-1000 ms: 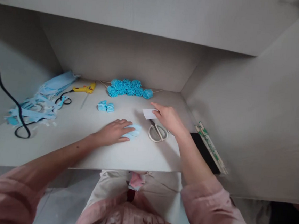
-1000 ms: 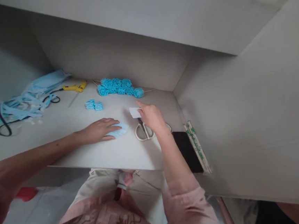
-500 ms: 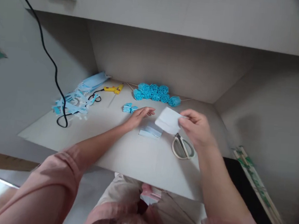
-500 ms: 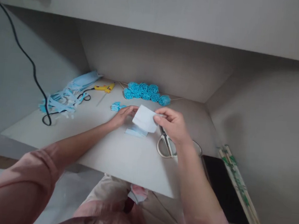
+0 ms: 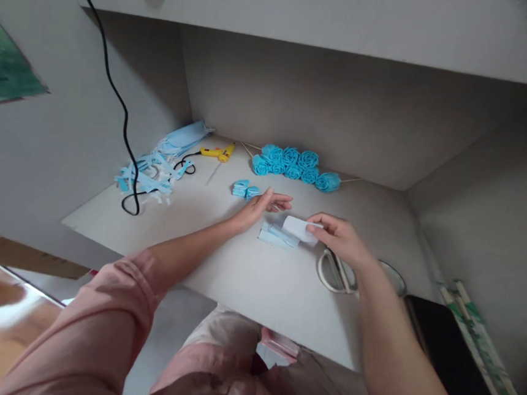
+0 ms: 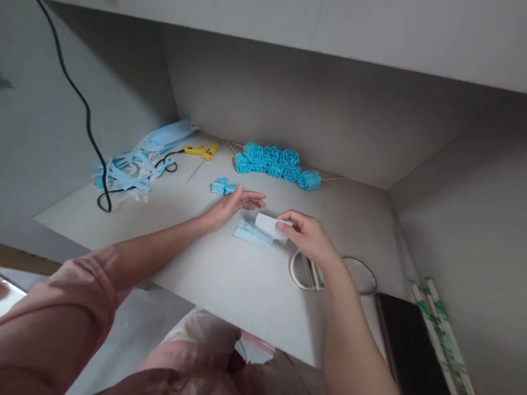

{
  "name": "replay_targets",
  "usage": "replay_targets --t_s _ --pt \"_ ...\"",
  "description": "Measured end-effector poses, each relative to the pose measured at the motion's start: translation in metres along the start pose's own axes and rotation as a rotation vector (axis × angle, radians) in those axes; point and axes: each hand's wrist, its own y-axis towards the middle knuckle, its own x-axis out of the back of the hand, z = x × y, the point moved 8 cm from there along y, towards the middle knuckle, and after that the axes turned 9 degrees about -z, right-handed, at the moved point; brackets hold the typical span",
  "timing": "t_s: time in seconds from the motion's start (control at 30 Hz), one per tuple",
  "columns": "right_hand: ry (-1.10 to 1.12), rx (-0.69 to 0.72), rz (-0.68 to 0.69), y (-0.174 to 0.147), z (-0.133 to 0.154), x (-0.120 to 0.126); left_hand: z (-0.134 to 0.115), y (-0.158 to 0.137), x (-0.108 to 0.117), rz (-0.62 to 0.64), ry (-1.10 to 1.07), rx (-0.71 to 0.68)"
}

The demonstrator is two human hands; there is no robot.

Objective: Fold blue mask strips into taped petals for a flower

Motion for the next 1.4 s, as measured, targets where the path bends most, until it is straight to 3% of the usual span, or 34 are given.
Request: replay_targets --t_s 0.1,0.17,0.3,0.33,0.43,0.5,0.6,0.77,0.93,1.4 --pt "0.174 -0.018 0.133 -0.004 -0.001 -0.014 0.004 0.000 -0.002 0.002 -0.111 0.061" --pt "0.145 -0.029 0.146 -0.003 -0.006 -0.021 0.005 0.000 -0.005 0.010 -0.180 0.097" --pt "-0.004 0.004 -0.058 0.004 -0.010 -0.016 0.004 -0.003 -0.013 0.078 -0.322 0.182" --pt "0.041 0.009 -0.030 0.004 -0.008 -0.019 0.004 -0.004 -0.015 0.095 -0.360 0.201" --pt "0.193 0.034 0.239 -0.006 0.000 -0.037 0.002 -0.005 -0.016 0.123 -0.430 0.224" --pt "0.155 0.051 0.292 -0.010 0.003 -0.041 0.002 -0.005 -0.015 0.118 -0.430 0.229" --pt "-0.006 0.056 0.096 -0.003 0.002 -0.032 0.006 -0.005 -0.014 0.075 -0.426 0.286" --pt "0.130 0.012 0.118 -0.001 0.000 -0.042 0.010 -0.007 -0.021 0.089 -0.513 0.416" --pt "-0.061 0.099 -0.195 0.006 -0.006 -0.028 0.016 -0.011 -0.026 0.126 -0.448 0.448" --pt "-0.303 0.353 -0.301 -0.003 0.004 -0.032 0.020 -0.013 -0.023 0.137 -0.145 0.322"
